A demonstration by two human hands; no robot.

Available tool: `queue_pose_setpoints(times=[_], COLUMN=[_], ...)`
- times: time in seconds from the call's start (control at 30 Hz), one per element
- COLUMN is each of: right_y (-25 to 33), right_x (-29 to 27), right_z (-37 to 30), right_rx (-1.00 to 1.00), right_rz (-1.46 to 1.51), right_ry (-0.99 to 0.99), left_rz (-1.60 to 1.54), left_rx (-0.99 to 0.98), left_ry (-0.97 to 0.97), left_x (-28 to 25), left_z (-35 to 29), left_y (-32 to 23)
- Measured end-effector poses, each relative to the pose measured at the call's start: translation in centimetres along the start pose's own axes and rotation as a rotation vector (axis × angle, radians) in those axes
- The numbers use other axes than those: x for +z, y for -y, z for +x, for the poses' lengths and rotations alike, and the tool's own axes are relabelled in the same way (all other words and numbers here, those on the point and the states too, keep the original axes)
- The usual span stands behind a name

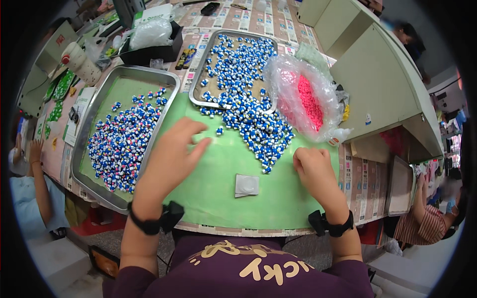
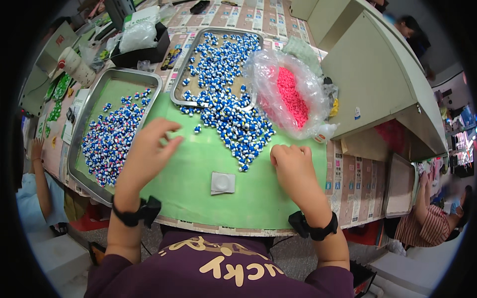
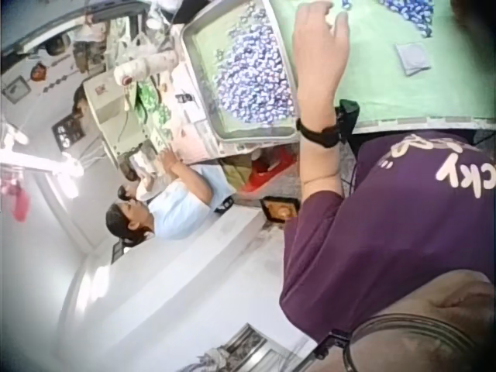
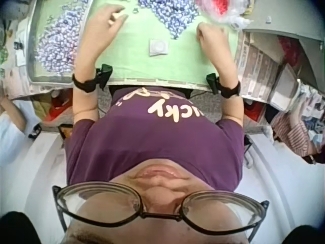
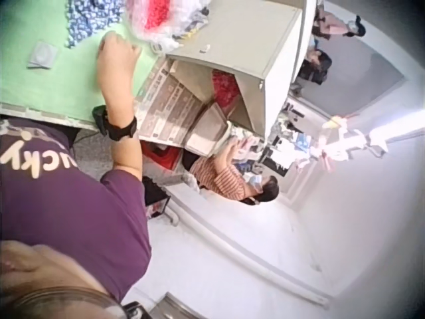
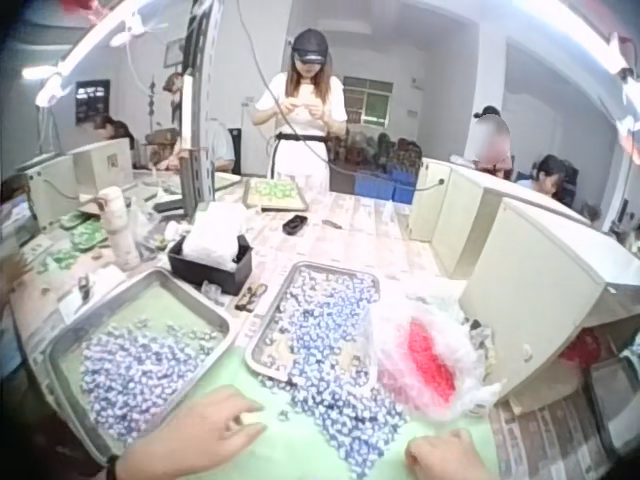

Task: The person sits at a table in a workshop and assembles small blue and white capsule candies by hand. They pick up a blue capsule, open it, insert a small pink bead, and close it before placing the finished candy into a metal tray. The process is repeated continuously throughout the video.

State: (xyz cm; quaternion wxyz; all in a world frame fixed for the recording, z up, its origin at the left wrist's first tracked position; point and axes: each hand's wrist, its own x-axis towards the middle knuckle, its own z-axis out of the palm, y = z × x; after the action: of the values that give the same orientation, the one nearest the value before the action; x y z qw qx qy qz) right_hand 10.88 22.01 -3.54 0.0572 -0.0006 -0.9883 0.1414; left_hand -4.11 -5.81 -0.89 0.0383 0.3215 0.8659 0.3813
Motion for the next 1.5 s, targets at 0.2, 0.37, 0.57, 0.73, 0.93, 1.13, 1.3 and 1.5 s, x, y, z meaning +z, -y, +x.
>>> queue_pose_setpoints(times=[0.2, 0.37, 0.57, 0.73, 0.93, 1.13, 1.3, 1.5], right_y=[0.5, 0.1, -0.6, 1.7, 7.5, 8.2, 8.0, 8.6], right_x=[0.3, 0.5, 0.3, -2.4, -5.0, -3.9, -4.0, -3.9], right_z=[-0.5, -0.7, -0.8, 0.8, 2.4, 2.3, 2.2, 2.0], right_rx=[-0.065, -0.116, -0.160, -0.218, -0.444, -0.459, -0.421, -0.258], right_rz=[-0.123, -0.177, -0.171, 0.132, 0.423, 0.529, 0.626, 0.794], right_ry=[0.013, 0.033, 0.016, -0.204, -0.433, -0.466, -0.423, -0.380], left_rz=[0.181, 0.114, -0.198, -0.765, -1.164, -1.170, -1.188, -0.808], left_rx=[0.108, 0.014, -0.011, -0.056, -0.203, -0.139, -0.124, 0.062], left_ry=[0.083, 0.125, 0.087, 0.191, 0.504, 0.491, 0.453, 0.114], left_x=[4.7, 4.8, 2.7, 1.6, 2.2, 1.8, 2.1, 2.4], left_z=[4.0, 4.0, 3.3, 1.8, -0.2, -0.8, -1.0, -2.0], left_y=[3.9, 3.1, 2.3, 0.6, -4.9, -5.0, -5.1, -6.7])
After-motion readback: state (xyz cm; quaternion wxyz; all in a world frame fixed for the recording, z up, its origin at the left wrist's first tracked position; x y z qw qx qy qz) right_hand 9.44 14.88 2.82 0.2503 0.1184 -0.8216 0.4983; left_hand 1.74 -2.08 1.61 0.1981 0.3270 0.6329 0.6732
